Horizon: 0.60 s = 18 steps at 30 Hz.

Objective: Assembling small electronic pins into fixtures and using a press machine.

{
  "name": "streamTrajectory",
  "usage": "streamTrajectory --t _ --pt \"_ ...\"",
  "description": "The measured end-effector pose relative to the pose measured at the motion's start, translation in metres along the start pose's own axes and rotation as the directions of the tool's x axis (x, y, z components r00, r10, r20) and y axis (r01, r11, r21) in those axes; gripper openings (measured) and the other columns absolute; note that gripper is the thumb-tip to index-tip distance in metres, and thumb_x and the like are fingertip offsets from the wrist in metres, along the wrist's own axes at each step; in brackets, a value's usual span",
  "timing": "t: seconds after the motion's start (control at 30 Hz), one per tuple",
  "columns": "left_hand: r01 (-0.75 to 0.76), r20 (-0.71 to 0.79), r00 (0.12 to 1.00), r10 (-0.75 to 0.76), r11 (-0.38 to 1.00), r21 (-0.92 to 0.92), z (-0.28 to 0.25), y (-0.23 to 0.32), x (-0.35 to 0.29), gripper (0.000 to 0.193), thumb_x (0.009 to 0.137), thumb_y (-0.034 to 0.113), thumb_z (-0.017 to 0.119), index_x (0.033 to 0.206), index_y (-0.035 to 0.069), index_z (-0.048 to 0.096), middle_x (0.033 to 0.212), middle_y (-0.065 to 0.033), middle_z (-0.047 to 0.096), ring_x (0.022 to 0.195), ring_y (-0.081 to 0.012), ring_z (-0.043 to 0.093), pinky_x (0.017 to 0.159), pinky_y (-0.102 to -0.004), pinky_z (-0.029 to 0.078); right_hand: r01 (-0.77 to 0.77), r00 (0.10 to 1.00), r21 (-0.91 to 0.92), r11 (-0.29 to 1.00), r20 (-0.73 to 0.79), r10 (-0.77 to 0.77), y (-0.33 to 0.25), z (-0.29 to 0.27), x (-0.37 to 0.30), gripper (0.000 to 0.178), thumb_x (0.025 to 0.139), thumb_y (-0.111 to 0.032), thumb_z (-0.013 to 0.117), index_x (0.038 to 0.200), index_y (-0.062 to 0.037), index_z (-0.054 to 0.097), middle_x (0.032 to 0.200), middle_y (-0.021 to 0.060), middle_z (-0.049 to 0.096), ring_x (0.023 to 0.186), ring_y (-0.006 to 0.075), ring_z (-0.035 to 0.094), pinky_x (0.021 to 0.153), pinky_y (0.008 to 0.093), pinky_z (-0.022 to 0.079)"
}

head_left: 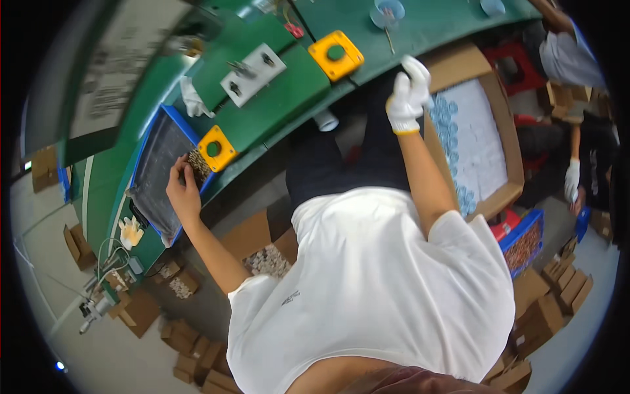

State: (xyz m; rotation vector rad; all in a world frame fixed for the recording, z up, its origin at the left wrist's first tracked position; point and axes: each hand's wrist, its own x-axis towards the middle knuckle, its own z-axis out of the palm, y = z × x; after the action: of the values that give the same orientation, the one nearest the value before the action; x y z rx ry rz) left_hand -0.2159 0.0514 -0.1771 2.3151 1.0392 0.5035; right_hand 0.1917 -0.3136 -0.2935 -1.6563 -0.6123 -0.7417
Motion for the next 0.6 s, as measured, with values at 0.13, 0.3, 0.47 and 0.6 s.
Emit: streamTrajectory --t 0.13,0.3,0.47,0.6 --pt "0.000 -0.020 1.000 0.000 1.000 -0.001 -0.002 -0.003 -0.004 0.025 0.113 0.014 0.065 0.129 -0.004 0.073 0.132 -0.0160 0.080 0.125 -0.0236 0.074 0.109 -0.0371 0.054 -0.615 0.768 0.005 0.789 0.234 0.597 0.001 0.016 -0.048 0.040 0.105 -0.036 0.062 0.127 -0.0057 0.075 0.134 0.0221 0.071 0.116 0.0413 0.072 0.102 0.0483 0.058" --pt "0.004 -0.038 0.999 -0.006 0.999 -0.038 0.010 -0.006 0.012 0.026 0.112 0.015 0.066 0.129 -0.002 0.074 0.130 -0.0146 0.081 0.118 -0.0208 0.076 0.104 -0.0362 0.057 -0.035 0.333 -0.325 0.945 0.888 0.318 -0.020 0.070 -0.098 0.065 0.096 -0.065 0.066 0.148 -0.0265 0.070 0.155 0.0136 0.065 0.146 0.0441 0.057 0.119 0.0542 0.047" --pt "0.007 -0.049 0.999 -0.006 1.000 0.029 0.006 -0.005 0.012 0.026 0.112 0.017 0.066 0.128 -0.001 0.075 0.123 -0.0115 0.082 0.110 -0.0169 0.075 0.099 -0.0330 0.057 0.523 0.069 -0.118 0.844 0.993 0.096 -0.041 0.135 -0.160 0.061 0.099 -0.063 0.064 0.149 -0.0290 0.069 0.160 0.0093 0.059 0.154 0.0422 0.045 0.125 0.0612 0.035" --pt "-0.006 -0.039 0.999 0.008 0.998 0.057 0.000 -0.003 0.000 0.027 0.111 0.016 0.066 0.131 -0.001 0.074 0.123 -0.0202 0.081 0.118 -0.0250 0.078 0.104 -0.0367 0.056 0.260 0.187 0.088 0.962 0.972 -0.139 -0.040 0.109 -0.161 0.037 0.098 -0.045 0.069 0.119 -0.0158 0.079 0.128 0.0172 0.072 0.112 0.0423 0.071 0.091 0.0536 0.058"
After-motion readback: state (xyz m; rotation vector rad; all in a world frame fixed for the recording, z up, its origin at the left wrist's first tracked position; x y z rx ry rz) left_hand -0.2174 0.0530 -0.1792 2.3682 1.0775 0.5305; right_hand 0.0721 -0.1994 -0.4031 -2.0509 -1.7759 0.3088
